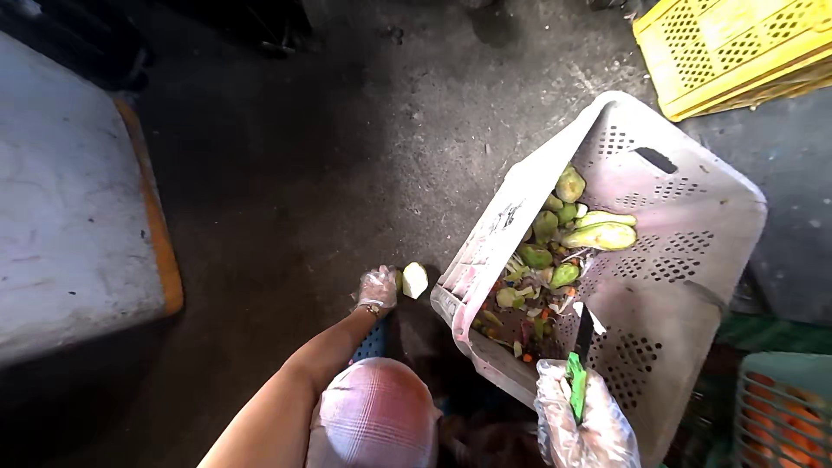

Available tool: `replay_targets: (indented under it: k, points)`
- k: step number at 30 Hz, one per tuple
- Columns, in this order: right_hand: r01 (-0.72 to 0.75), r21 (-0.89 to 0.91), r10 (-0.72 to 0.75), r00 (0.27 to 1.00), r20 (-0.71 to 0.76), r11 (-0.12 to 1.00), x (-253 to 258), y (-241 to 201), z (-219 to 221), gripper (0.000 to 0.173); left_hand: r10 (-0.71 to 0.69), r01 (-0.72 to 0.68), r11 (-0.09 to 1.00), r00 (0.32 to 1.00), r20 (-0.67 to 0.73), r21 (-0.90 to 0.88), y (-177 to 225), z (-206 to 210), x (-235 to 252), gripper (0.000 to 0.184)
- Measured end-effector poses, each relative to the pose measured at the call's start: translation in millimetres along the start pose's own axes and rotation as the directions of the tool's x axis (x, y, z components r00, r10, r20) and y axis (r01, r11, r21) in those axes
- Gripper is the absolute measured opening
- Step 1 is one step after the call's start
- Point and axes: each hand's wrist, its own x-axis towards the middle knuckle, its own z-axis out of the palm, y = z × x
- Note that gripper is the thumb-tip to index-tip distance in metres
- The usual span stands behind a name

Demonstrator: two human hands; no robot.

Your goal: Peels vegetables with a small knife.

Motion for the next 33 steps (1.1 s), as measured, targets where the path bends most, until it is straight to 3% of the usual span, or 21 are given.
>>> replay_targets:
  k: [5,7,8,9,10,11,13,14,15,19,21,23,25,27,29,31,32,33]
  points:
    - [0.025,0.007,-0.025,0.999,-0.039,1.0,1,3,1,0.018,-0.164,0.167,0.979,0.986,0.037,-0.117,-9,-18,-21,0.087]
    - [0.061,0.021,-0.059,0.995,-0.08,0.998,3,7,2,0.018,-0.215,0.212,0.91,0.976,0.031,-0.355,-20,-28,-36,0.076]
    - [0.084,0.014,-0.082,0.992,-0.096,0.996,4,9,3,0.019,-0.215,0.19,0.823,0.976,0.017,-0.535,-26,-37,-48,0.066]
    - [0.093,-0.007,-0.093,0.99,-0.105,0.996,5,9,4,0.021,-0.186,0.125,0.677,0.982,-0.004,-0.725,-29,-48,-61,0.055]
    - [0.087,-0.04,-0.091,0.99,-0.108,0.995,5,9,3,0.023,-0.151,0.021,0.452,0.987,-0.053,-0.892,-28,-60,-77,0.046]
    - [0.06,-0.084,-0.069,0.992,-0.108,0.995,4,8,3,0.025,-0.096,-0.073,0.138,0.992,-0.086,-0.988,-25,-75,-95,0.042]
    - [-0.006,-0.168,-0.009,0.996,-0.091,0.986,4,5,2,0.029,0.113,-0.116,-0.451,0.976,-0.186,-0.885,-21,-108,-130,0.03]
    - [-0.024,-0.197,0.007,0.996,-0.086,0.98,4,4,2,0.031,0.238,-0.057,-0.616,0.937,-0.254,-0.785,-18,-125,-145,0.031]
    - [-0.04,-0.218,0.021,0.996,-0.091,0.975,5,1,1,0.033,0.336,-0.007,-0.69,0.883,-0.329,-0.724,-15,-140,-157,0.033]
    - [-0.062,-0.139,0.043,0.99,-0.132,0.988,-5,-15,-7,0.028,0.571,0.062,-0.715,0.627,-0.53,-0.697,15,-181,-196,0.073]
    - [0.109,-0.058,-0.118,0.978,-0.173,0.992,-19,-21,-6,0.026,0.607,0.054,-0.71,0.551,-0.572,-0.702,37,-192,-212,0.076]
    - [0.34,0.045,-0.322,0.919,-0.227,0.939,-35,-32,2,0.032,0.623,0.106,-0.742,0.475,-0.621,-0.662,57,-197,-224,0.073]
    - [0.46,0.09,-0.434,0.875,-0.213,0.883,-44,-50,12,0.053,0.611,0.193,-0.775,0.469,-0.638,-0.602,77,-199,-238,0.065]
    - [0.518,-0.001,-0.507,0.835,-0.213,0.855,-44,-65,23,0.07,0.589,0.216,-0.796,0.493,-0.641,-0.565,95,-194,-248,0.063]
    - [0.58,-0.078,-0.576,0.768,-0.281,0.811,-41,-69,36,0.048,0.565,0.16,-0.804,0.506,-0.652,-0.573,110,-188,-252,0.077]
    - [0.635,-0.114,-0.622,0.678,-0.391,0.764,-40,-67,42,0.022,0.523,0.007,-0.786,0.54,-0.659,-0.618,116,-189,-260,0.081]
    - [0.667,-0.083,-0.633,0.652,-0.417,0.741,-42,-68,44,0.018,0.512,-0.014,-0.785,0.548,-0.662,-0.619,117,-188,-262,0.076]
    - [0.69,-0.035,-0.637,0.646,-0.421,0.723,-46,-69,46,0.016,0.525,0.072,-0.8,0.563,-0.638,-0.595,117,-186,-264,0.07]
